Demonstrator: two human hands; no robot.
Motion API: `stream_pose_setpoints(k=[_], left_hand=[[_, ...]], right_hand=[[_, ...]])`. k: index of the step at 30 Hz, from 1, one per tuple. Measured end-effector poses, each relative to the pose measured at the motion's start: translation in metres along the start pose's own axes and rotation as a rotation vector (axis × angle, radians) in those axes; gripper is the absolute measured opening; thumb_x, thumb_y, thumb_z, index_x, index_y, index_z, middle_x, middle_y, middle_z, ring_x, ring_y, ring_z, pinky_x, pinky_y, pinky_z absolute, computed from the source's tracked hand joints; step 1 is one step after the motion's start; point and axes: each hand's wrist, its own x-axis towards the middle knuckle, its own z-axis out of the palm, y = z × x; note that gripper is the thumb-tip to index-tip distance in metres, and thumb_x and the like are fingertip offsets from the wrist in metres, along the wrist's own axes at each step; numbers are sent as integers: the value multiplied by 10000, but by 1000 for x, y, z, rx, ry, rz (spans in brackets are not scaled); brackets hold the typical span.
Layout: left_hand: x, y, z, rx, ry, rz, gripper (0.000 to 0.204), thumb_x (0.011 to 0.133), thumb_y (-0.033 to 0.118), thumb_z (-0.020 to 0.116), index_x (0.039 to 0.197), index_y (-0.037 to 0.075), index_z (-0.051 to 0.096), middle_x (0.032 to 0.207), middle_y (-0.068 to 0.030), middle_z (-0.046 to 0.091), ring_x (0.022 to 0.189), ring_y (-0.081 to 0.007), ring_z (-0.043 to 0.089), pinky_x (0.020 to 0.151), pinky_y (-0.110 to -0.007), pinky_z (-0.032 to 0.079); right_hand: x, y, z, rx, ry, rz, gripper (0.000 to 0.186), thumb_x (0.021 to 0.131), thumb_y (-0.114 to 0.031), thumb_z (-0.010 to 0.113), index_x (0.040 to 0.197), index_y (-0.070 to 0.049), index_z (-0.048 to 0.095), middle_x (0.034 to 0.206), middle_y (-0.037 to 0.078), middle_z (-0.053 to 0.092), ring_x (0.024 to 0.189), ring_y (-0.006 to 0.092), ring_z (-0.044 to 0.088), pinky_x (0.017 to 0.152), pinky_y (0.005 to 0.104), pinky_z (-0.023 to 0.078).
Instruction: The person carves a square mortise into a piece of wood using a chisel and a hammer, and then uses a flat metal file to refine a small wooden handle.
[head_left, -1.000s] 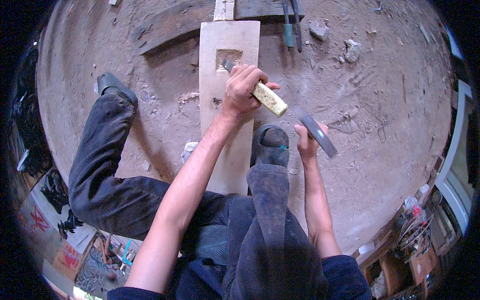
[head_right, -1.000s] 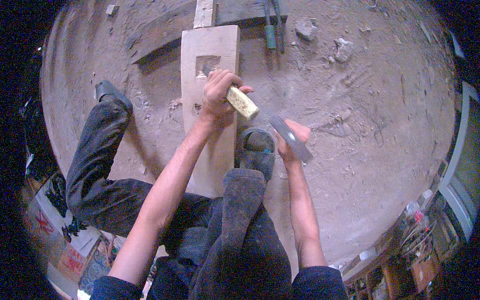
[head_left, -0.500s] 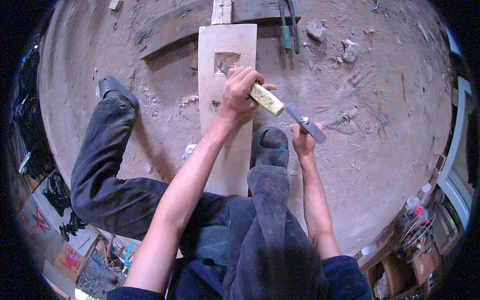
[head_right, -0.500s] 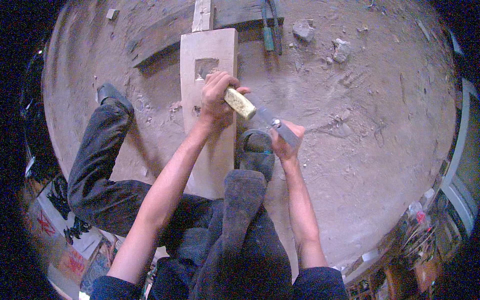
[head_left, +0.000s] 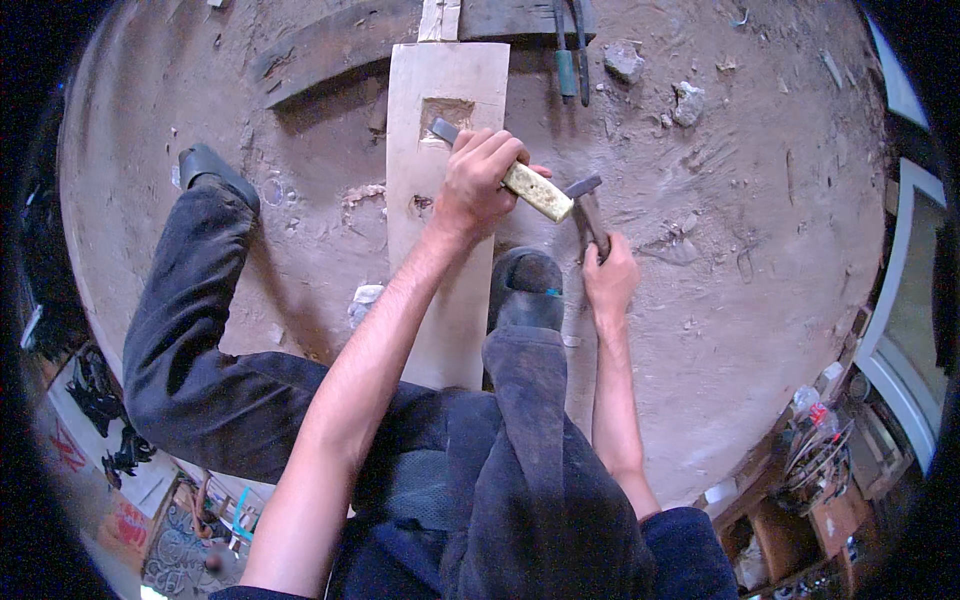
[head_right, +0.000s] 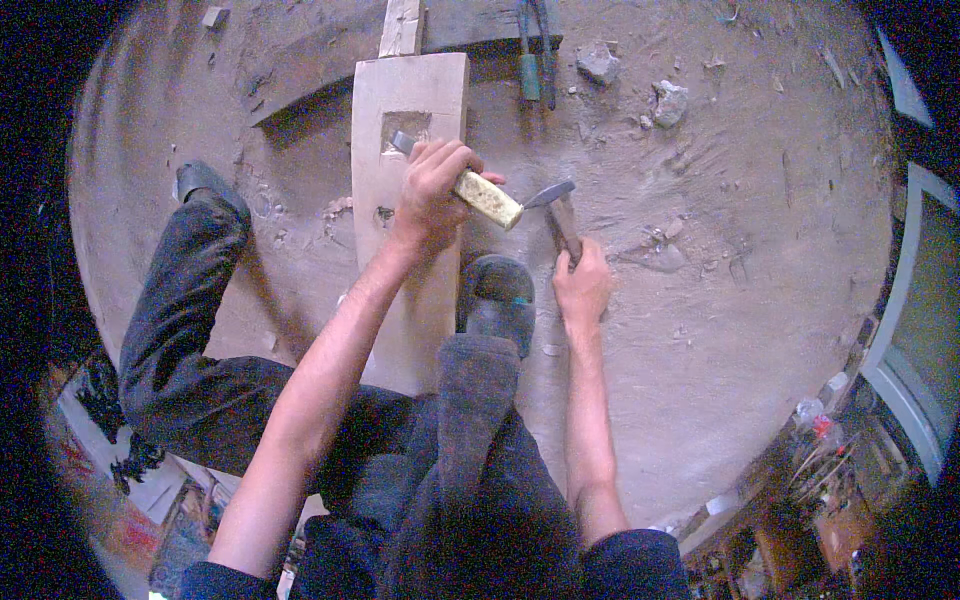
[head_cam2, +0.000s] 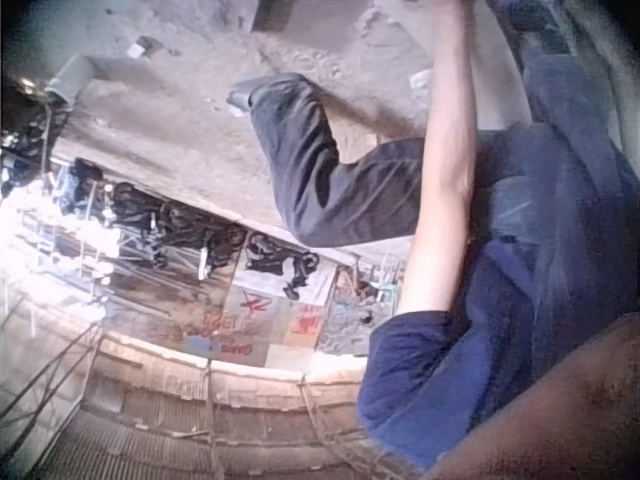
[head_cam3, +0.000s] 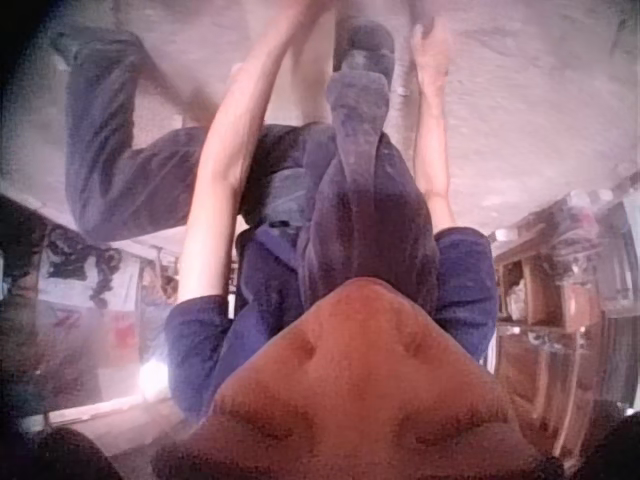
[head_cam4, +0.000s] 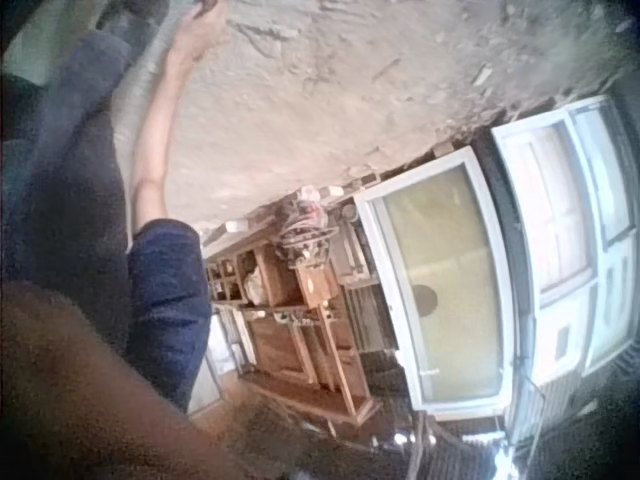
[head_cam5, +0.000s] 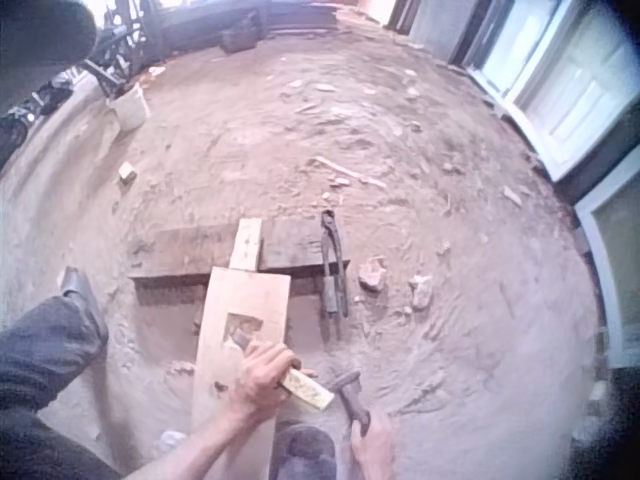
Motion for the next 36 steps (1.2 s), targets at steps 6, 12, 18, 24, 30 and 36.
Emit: stream_pose_setpoints(k=[6,12,18,24,30,36], left_hand=[[-4,-4,0,23,-36,-14,300,721,263,807,750,82,570,725,-61,572,730,-262,567,699,-378,396],[-2,-6,1,29,-8,32,314,722,293,806,737,86,570,719,-62,566,727,-261,567,692,-374,404],[1,-3,-2,59,-34,46,303,773,304,757,755,83,551,727,-43,548,729,-225,568,707,-356,428],[-1,-3,-3,58,-56,27,301,771,305,757,758,83,554,728,-47,545,727,-235,564,713,-359,430],[-1,-2,-4,60,-66,26,296,766,299,762,756,84,559,732,-49,552,731,-240,566,714,-364,432],[0,-2,-3,49,-46,23,293,766,300,764,762,83,568,742,-47,565,737,-240,571,717,-363,433]], right_hand=[[-62,7,-19,-50,42,-293,353,841,-39,602,1186,11,553,1101,233,561,1049,404,543,884,455,453],[-176,59,-42,126,-926,342,259,880,-89,568,1119,9,588,1061,223,602,1036,342,569,903,396,451],[-219,82,-23,102,-955,421,255,884,-96,567,1115,9,590,1058,221,607,1027,340,575,896,396,454],[-216,85,-14,138,-903,442,252,888,-103,566,1112,9,593,1056,218,612,1019,339,580,889,397,457],[-215,87,-10,151,-883,457,249,892,-110,564,1108,9,595,1053,215,617,1011,337,585,882,397,460],[-217,90,-6,154,-881,474,246,896,-117,563,1104,9,598,1051,212,622,1003,335,591,876,398,463]])
